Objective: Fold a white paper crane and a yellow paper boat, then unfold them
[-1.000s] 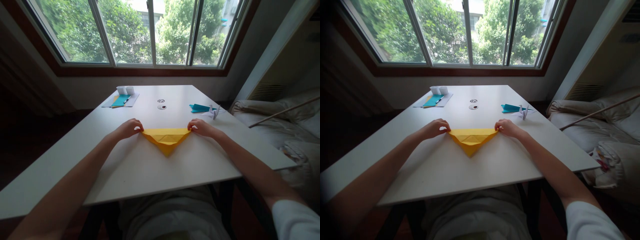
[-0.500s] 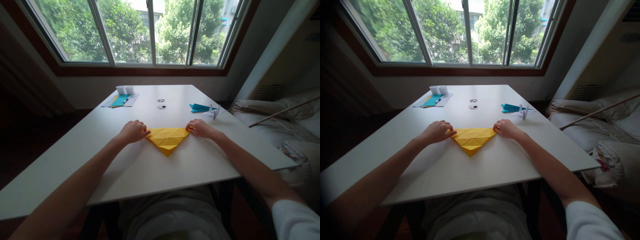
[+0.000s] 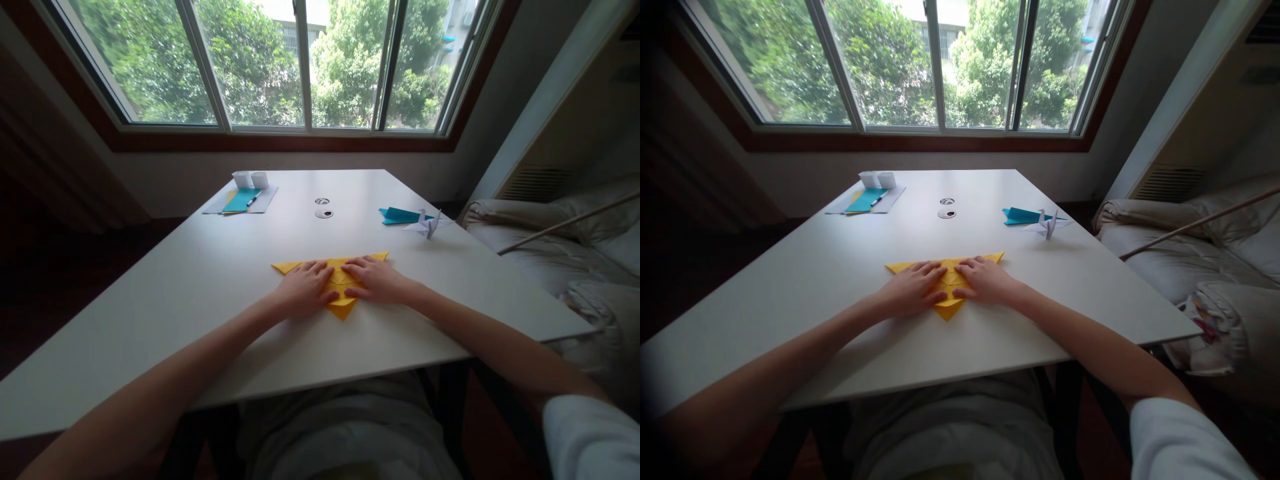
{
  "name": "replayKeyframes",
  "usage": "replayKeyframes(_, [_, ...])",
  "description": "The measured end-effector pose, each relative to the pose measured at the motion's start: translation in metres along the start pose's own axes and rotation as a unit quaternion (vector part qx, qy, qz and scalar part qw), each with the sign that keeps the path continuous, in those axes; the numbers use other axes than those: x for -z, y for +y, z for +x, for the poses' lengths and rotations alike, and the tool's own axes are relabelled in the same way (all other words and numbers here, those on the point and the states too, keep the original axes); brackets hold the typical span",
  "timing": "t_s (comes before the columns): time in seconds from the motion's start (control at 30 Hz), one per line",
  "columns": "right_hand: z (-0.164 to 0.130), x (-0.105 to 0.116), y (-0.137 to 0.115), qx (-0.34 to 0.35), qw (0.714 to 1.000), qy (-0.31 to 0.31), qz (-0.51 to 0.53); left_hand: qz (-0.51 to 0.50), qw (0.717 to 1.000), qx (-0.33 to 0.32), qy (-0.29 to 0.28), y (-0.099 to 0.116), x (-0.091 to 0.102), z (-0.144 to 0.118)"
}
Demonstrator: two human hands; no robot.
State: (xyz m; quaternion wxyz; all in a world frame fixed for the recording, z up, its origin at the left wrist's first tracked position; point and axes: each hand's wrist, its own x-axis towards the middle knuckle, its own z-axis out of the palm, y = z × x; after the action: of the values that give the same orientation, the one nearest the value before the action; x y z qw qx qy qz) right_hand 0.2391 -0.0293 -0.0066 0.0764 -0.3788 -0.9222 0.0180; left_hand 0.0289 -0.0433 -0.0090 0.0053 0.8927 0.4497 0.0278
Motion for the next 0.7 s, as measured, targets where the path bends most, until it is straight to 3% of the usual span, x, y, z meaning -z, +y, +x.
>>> replayKeyframes(0.33, [-0.0045,-0.0043,0.0006,-0.015,0.997,-0.063,0.038,-0.048,0.992,0.042,-0.113,-0.0007,0.0044,-0.0038])
replayKeyframes(0.7, [-0.0014,-0.0086,0.0063,-0.005,0.99,-0.107,0.089,-0.061,0.987,0.049,-0.14,-0.0002,0.0043,-0.0031])
